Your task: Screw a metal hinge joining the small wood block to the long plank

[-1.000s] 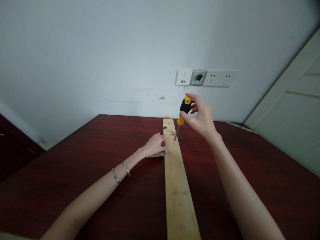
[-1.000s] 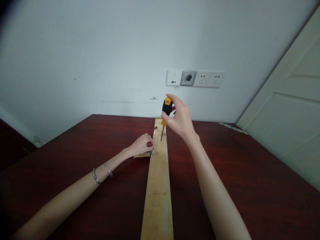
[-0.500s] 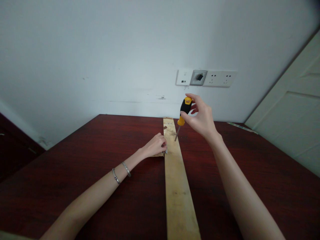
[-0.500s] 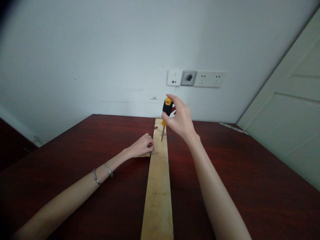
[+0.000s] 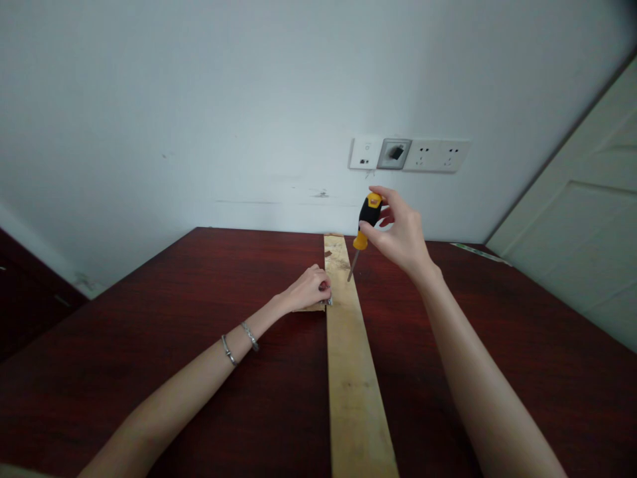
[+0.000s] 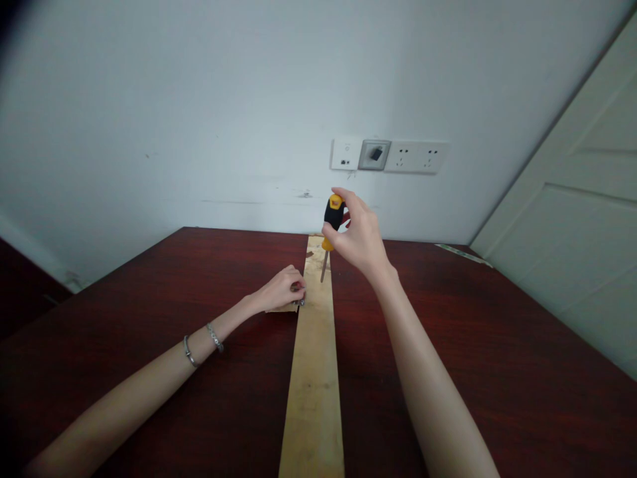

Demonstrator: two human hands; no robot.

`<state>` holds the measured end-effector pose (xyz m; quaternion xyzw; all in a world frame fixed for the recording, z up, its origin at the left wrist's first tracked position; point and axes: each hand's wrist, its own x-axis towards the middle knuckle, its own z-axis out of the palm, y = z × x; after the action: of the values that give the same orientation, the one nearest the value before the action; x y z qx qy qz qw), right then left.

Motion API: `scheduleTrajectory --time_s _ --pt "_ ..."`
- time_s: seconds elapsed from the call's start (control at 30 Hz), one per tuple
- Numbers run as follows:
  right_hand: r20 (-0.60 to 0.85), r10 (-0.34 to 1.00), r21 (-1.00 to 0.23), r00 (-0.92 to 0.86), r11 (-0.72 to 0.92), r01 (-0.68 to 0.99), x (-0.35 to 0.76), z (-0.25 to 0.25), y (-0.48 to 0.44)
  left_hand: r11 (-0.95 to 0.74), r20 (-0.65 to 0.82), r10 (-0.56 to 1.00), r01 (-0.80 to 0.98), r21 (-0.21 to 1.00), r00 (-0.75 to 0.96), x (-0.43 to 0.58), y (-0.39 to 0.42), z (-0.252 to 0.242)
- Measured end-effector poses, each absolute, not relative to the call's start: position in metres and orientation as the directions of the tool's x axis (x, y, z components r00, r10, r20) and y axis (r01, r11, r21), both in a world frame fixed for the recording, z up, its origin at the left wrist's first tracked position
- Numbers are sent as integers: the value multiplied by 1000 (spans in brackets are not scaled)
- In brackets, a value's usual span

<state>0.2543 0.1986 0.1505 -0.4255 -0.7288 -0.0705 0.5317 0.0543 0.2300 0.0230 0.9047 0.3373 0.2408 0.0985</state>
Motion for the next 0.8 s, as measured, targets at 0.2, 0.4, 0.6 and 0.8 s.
scheduleTrajectory --time_s 0.2,0.4,0.6,0.8 --pt "824 562 -365 -72 623 692 254 150 199 -770 385 638 543 336 667 54 230 34" --pt "821 567 -369 -67 617 695 255 151 198 -743 416 665 604 288 619 32 244 54" --pt "820 569 -368 -64 610 701 257 152 197 -447 185 886 890 91 425 -48 280 79" --pt "806 587 -374 -70 598 709 256 153 196 -111 -74 991 994 10 111 -123 294 84"
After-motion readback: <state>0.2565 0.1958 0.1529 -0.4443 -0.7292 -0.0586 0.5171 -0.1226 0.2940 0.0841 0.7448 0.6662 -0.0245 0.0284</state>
